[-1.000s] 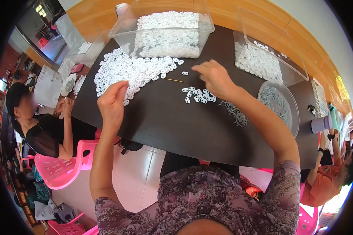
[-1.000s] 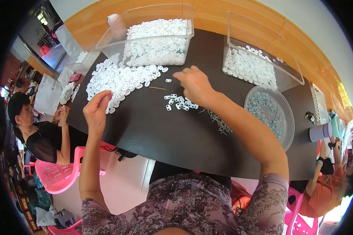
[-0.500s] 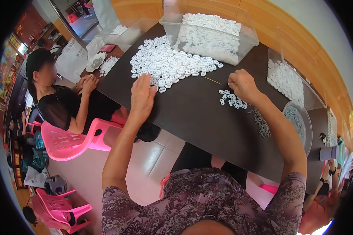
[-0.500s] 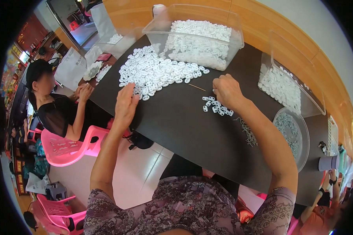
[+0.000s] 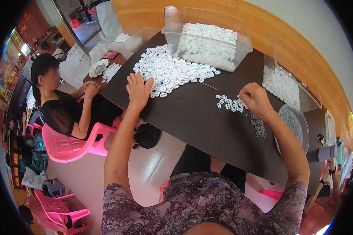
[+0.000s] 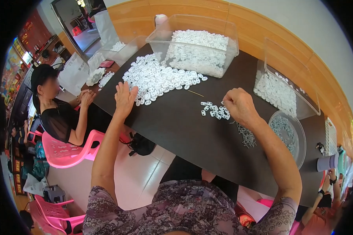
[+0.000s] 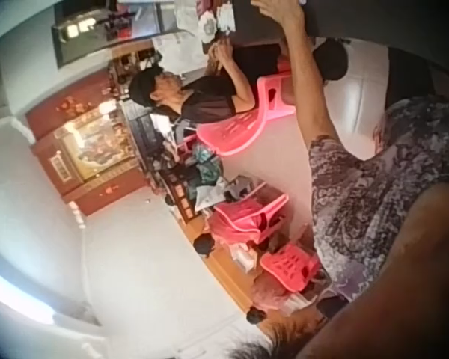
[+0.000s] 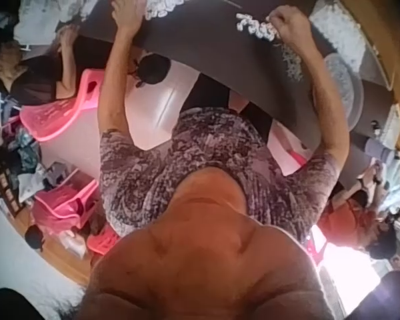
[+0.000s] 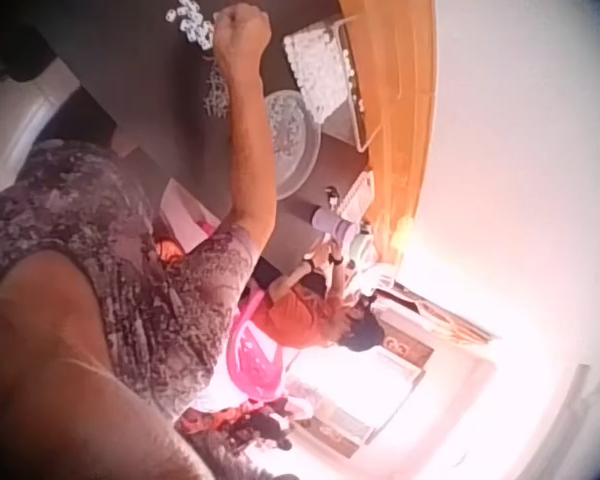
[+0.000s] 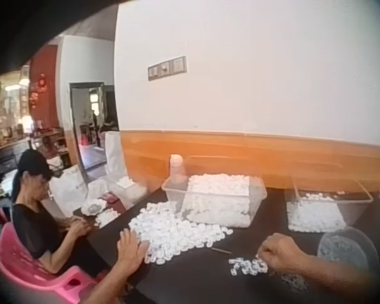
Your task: Assembling small white plastic components by inserting tiny metal pins.
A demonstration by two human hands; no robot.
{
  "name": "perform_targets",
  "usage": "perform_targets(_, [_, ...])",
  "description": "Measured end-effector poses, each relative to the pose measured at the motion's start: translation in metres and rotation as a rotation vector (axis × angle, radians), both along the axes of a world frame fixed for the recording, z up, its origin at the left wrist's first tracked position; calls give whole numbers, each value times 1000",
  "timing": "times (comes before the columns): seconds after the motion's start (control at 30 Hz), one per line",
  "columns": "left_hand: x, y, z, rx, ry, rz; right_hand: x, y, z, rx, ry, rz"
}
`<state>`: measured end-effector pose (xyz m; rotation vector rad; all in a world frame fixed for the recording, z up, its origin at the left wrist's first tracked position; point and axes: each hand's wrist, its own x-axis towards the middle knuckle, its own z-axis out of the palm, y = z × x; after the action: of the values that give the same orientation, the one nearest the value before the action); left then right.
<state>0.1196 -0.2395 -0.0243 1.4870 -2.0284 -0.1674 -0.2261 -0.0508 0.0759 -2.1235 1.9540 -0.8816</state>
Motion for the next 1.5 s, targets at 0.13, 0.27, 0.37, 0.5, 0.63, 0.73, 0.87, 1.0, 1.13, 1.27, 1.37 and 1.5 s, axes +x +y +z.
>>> perform_targets(0.13, [-23,8,-2,33,32,-93,1,8,4,71,-146,-54])
perform_targets(0.27, [-49,20,0,-12,21,-39,6,13,4,49,-183,-56])
perform_targets(0.37, [-71,32,8,38,-29,-24,9,16,4,43,-201,-58])
perform_targets(0.5, [-91,40,9,47,-15,-30,14,21,6,87,-309,-125])
perform_targets(0.63, [-113,43,7,64,1,-14,16,25,7,70,-264,-148])
perform_targets(0.73, [-125,47,8,69,17,-7,22,30,6,29,-229,-111])
perform_targets(0.87, [-134,52,10,67,45,-21,31,35,0,23,-254,-80])
perform_targets(1.0, [-143,59,5,29,97,-85,37,37,-4,53,-320,-77])
perform_targets(1.13, [-141,63,7,-87,18,-78,35,33,-16,135,-542,-58])
perform_targets(1.27, [-129,85,27,-454,130,-158,34,38,-28,167,-737,-92])
perform_targets(1.37, [-125,133,57,-343,439,-405,40,44,-31,141,-802,-99])
perform_targets(1.5, [-126,183,50,398,895,-556,72,60,-20,138,-952,-161])
